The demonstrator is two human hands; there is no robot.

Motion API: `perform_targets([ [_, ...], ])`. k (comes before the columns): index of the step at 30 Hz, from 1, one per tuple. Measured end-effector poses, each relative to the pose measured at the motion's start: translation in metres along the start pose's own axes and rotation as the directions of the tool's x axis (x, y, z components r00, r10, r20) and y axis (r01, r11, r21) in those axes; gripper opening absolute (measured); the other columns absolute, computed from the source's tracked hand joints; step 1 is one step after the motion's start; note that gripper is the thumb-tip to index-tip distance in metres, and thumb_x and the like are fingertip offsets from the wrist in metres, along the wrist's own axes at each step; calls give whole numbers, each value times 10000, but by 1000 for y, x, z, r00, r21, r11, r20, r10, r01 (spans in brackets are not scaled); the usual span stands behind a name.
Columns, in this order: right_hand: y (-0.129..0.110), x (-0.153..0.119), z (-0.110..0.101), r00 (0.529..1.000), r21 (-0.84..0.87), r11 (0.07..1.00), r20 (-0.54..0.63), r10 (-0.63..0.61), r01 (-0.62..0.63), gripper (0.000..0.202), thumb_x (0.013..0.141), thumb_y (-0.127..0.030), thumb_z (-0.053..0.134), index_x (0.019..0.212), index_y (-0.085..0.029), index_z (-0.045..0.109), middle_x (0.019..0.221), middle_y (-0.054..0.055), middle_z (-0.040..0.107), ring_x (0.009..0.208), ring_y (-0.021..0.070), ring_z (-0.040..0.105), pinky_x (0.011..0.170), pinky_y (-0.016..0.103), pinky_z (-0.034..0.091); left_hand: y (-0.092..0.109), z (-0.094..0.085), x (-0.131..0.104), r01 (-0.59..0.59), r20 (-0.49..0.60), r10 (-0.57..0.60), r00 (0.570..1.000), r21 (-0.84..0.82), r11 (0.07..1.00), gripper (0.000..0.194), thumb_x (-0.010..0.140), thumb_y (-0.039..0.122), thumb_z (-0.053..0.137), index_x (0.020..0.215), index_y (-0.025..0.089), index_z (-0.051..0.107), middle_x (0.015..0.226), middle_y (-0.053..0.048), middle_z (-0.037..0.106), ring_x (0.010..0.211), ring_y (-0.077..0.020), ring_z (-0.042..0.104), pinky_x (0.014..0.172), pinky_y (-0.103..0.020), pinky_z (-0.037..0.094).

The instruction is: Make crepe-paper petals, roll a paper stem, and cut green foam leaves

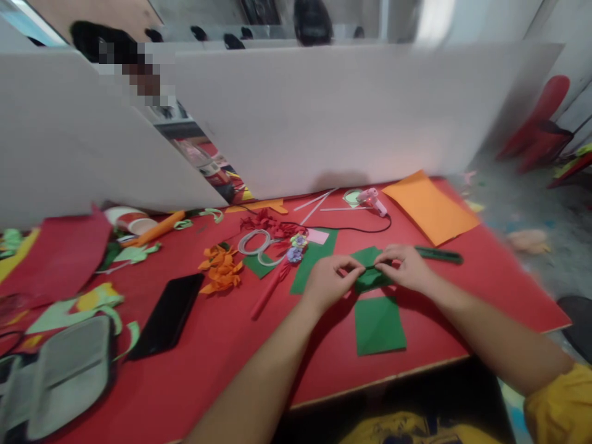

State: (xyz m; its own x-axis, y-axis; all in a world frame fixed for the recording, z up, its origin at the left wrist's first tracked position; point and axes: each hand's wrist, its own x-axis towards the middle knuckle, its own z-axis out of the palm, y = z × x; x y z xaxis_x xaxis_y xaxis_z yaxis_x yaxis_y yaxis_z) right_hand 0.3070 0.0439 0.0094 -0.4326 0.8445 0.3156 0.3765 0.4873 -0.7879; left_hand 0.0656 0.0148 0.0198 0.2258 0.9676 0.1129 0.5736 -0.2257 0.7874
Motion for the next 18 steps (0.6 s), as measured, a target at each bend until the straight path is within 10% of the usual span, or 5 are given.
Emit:
perform_targets([
  [10,-11,-4,5,992,-74,991,-51,-114,110,122,929,-298,754,869,-258,852,857,74,809,815,233,732,792,355,549,7,6,-7,-136,-27,139,990,101,986,190,967,424,729,951,312,881,990,-35,860,909,-236,775,798,-309,522],
  [18,2,4,-12,995,-26,1000,-95,-10,8,95,894,-318,814,844,-256,868,854,75,818,802,239,753,800,370,571,-4,-3,1,34,-63,-40,997,-102,994,198,896,423,773,871,260,880,888,-45,854,835,-245,778,816,-326,570],
])
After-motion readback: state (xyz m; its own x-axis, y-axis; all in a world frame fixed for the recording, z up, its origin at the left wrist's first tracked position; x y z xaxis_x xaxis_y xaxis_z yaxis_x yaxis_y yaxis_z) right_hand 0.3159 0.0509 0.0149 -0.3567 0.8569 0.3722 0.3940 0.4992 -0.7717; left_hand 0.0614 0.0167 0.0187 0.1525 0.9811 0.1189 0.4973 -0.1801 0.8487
